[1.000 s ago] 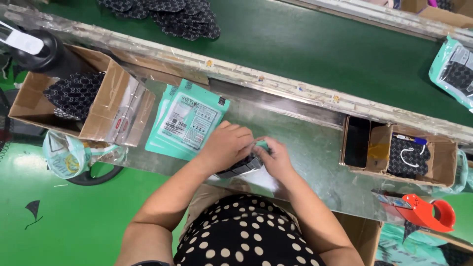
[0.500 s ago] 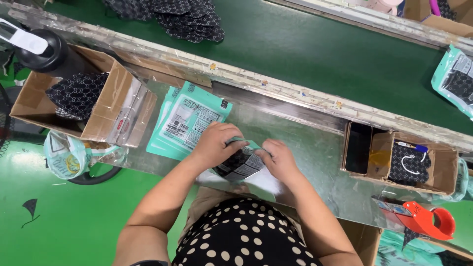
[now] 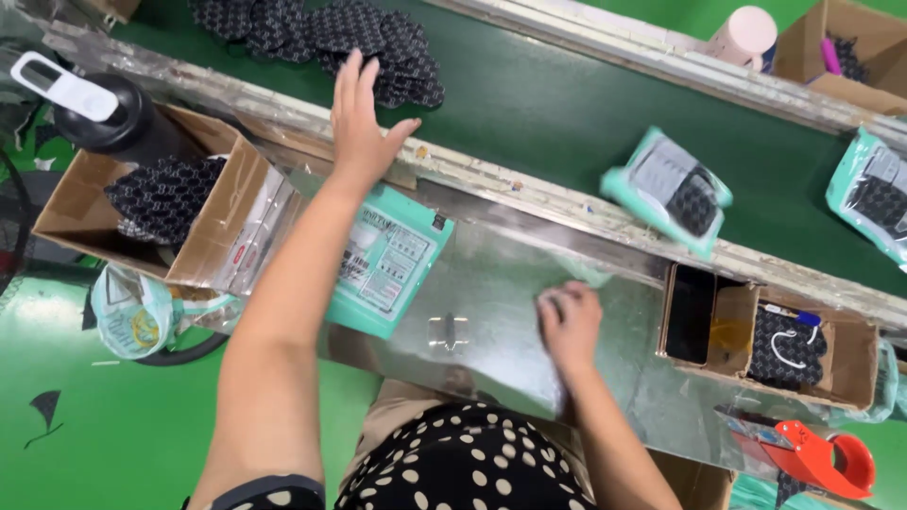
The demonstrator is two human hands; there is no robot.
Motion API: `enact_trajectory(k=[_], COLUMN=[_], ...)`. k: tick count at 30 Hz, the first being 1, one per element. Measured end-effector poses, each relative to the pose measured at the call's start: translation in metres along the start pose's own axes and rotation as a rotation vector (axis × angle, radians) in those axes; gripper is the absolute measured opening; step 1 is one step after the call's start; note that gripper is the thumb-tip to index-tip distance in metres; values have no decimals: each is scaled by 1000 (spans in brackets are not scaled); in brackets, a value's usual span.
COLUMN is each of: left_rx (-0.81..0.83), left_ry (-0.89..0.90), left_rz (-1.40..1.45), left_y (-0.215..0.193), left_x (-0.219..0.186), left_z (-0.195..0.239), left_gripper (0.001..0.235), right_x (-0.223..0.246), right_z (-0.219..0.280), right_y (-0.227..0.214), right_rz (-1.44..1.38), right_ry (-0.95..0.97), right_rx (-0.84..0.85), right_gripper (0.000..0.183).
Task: Manually bagging stacks of masks from a conveyor belt into plastic pouches.
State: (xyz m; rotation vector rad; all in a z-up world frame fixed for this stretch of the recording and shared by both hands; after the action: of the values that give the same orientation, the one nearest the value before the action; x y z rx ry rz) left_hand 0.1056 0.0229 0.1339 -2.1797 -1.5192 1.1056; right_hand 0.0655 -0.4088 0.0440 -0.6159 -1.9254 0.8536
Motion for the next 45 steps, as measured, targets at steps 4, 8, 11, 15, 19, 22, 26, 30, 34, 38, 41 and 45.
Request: enact_trajectory(k=[4, 8, 11, 15, 19, 22, 26, 30, 34, 38, 41, 45], left_rx=[-32, 410, 449, 445, 327, 169, 490, 240, 418, 512, 464, 575], left_ry=[-30, -390, -249, 98, 298, 576, 806, 390, 28, 50, 104, 20], left_rz=[-127, -405, -619, -505, -447, -313, 155, 701, 725, 650, 540, 544], left_y=[24, 84, 120, 85, 26, -12, -14, -23, 22, 32, 28, 20], left_x=[9, 61, 110, 70, -64, -154, -185, -169, -149, -156, -155, -159], left_z=[-44, -49, -32, -28, -1, 38, 102, 124, 174, 174, 168, 145], left_gripper=[115, 103, 47, 9, 6, 24, 31, 93, 112, 121, 113, 108], right_x=[28, 17, 16, 12, 24, 63, 41, -37, 49, 25, 13, 35], right_z=[-4, -4, -3, 0, 1, -15, -11, 37, 8, 15, 30, 13], right_y=[-1, 3, 2, 6, -4, -33, -31, 15, -13, 11, 10, -1], right_rz=[87, 20, 27, 39, -30, 42, -97, -1641, -756, -715, -682, -826], right_ry=[-109, -101, -103, -106, -78, -332, -168, 619, 58, -81, 140, 42], right_rx=[51, 47, 50, 67, 42, -192, 33, 400, 366, 251, 339, 461], right_gripper=[22, 19, 18, 20, 49, 68, 63, 82, 110, 129, 118, 136])
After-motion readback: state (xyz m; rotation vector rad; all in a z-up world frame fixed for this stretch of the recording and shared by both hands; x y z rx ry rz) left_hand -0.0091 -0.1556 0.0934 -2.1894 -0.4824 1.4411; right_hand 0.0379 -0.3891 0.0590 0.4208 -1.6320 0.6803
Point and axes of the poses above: each hand's wrist, its own z-axis away from the middle knuckle, its own y-axis out of the palm, x = y × z, the point moved 2 cm from there along -z, towards the middle knuckle, and after that the axes turned 7 degrees about y, right-handed, at the moved point
